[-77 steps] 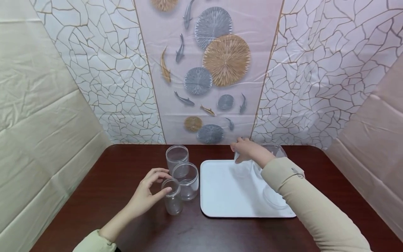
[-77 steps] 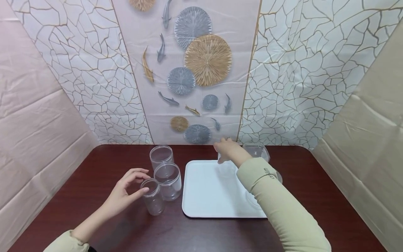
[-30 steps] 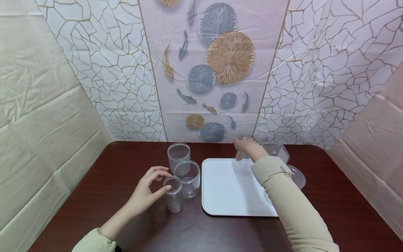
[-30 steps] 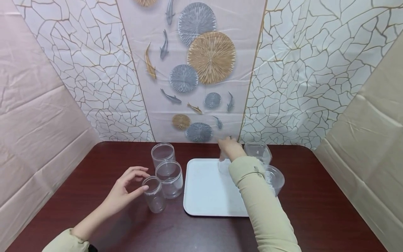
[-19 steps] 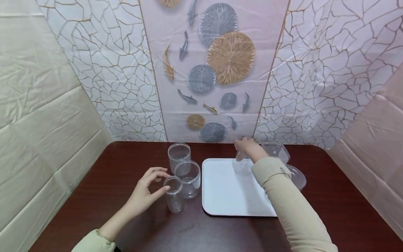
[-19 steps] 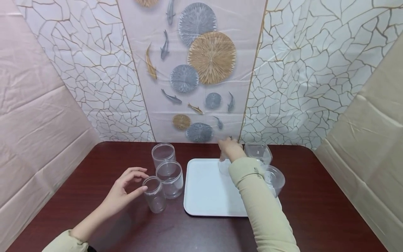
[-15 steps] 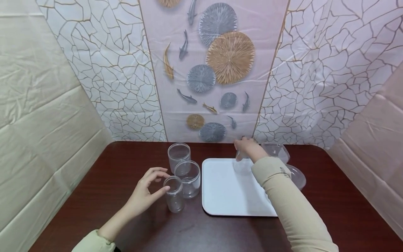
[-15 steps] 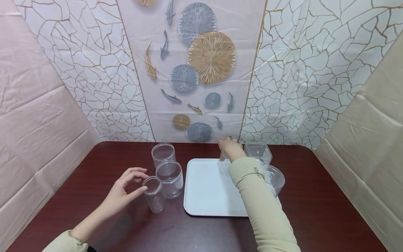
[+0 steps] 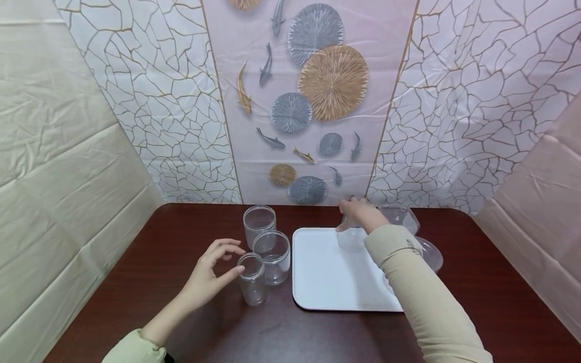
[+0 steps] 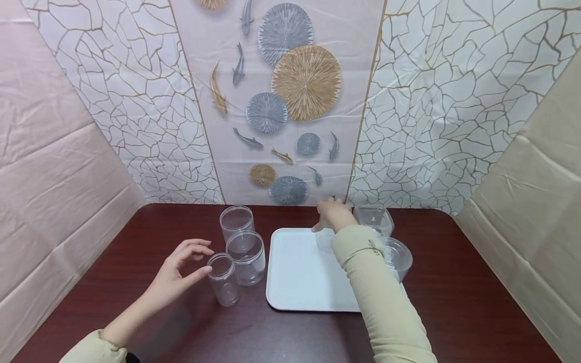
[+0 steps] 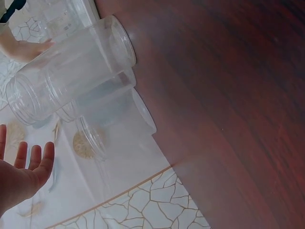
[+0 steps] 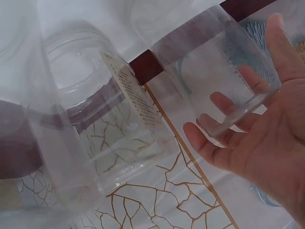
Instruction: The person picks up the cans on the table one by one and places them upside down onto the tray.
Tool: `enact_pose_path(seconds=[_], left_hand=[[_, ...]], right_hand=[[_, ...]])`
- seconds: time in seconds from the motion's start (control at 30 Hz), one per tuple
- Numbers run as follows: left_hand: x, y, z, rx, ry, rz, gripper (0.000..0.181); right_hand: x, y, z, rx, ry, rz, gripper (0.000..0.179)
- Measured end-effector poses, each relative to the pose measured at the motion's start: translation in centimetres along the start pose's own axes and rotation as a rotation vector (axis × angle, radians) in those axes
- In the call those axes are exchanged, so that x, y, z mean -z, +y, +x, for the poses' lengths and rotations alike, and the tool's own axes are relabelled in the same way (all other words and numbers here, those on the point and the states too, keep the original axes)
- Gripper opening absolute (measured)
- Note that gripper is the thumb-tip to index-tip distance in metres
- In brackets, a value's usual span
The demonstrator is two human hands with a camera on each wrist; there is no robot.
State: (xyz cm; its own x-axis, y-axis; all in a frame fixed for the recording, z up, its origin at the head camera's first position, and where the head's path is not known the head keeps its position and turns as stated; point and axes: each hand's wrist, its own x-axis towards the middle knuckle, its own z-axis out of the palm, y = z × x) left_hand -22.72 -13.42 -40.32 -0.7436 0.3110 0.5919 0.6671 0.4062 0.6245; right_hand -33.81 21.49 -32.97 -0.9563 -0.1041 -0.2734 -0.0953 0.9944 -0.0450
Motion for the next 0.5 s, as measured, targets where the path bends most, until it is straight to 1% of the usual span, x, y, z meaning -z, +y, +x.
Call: enact_pose_path(seconds=[0.2,0.5], left_hand=[[0.1,0.2,0.2,-0.009,0.000,0.010,0.027],[0.1,0.5,0.6,-0.006,-0.009,0.014,0.029]], right_hand=[[0.7,0.5,-0.4,0.026,0.043,0.009,0.065],[2.1,0.4,-1.3,0.081,0.048,0.029,0.063]])
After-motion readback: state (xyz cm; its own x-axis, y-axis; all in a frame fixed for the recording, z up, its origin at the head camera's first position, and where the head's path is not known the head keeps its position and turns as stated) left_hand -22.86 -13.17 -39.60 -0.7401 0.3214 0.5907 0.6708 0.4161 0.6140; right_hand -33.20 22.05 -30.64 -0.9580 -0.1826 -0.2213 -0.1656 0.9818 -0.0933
